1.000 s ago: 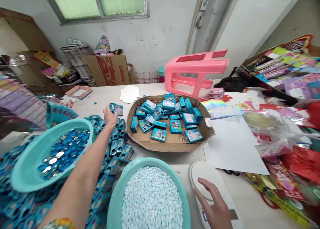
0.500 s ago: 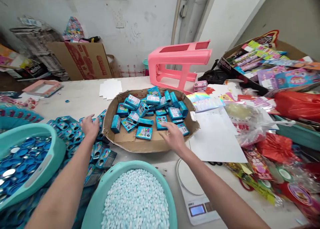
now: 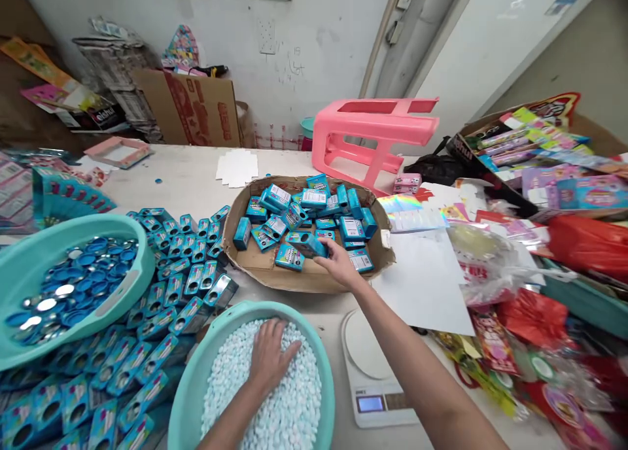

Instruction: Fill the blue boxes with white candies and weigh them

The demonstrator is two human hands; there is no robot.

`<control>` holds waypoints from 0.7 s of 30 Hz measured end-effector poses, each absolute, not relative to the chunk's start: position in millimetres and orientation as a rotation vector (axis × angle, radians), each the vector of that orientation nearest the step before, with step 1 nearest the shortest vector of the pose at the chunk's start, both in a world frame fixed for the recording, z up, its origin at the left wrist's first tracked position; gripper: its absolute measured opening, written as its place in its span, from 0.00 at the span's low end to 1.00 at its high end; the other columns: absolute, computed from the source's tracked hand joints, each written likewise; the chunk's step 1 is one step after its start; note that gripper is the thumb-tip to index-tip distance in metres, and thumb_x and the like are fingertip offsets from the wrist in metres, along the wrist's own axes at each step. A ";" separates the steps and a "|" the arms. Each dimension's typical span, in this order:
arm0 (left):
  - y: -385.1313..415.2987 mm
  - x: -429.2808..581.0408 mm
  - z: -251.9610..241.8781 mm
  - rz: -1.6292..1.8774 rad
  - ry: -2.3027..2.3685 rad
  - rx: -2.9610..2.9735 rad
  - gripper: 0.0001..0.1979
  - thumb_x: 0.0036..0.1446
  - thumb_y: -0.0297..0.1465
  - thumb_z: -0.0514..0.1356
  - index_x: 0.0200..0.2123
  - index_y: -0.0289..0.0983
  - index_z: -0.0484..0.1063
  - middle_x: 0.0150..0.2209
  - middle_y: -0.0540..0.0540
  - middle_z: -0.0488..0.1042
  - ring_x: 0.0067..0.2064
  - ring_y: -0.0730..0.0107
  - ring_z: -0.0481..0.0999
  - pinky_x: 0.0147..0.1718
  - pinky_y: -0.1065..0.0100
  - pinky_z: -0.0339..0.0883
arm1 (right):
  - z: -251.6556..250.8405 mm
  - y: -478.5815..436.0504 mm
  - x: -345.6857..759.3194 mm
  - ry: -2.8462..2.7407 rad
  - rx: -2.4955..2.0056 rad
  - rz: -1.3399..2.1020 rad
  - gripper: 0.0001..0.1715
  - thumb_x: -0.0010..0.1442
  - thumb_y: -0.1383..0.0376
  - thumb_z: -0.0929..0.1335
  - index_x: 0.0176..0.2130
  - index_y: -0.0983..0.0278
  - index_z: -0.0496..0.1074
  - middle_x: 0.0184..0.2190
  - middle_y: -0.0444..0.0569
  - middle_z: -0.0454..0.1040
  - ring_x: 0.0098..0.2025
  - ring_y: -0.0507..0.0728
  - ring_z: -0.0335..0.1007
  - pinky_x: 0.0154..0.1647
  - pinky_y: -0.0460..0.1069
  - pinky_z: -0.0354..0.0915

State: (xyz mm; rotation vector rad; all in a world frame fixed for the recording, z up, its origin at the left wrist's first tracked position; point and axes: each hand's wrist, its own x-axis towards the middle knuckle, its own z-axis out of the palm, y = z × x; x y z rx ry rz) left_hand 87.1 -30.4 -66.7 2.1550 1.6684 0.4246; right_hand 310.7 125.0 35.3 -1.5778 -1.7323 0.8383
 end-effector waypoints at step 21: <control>-70.9 56.8 -21.4 0.272 1.415 1.741 0.13 0.57 0.35 0.52 0.31 0.38 0.74 0.33 0.45 0.75 0.38 0.60 0.74 0.38 0.62 0.65 | 71.4 -103.8 270.2 -0.316 -0.810 1.857 0.40 0.56 0.37 0.54 0.58 0.55 0.60 0.55 0.56 0.68 0.52 0.68 0.66 0.47 0.67 0.62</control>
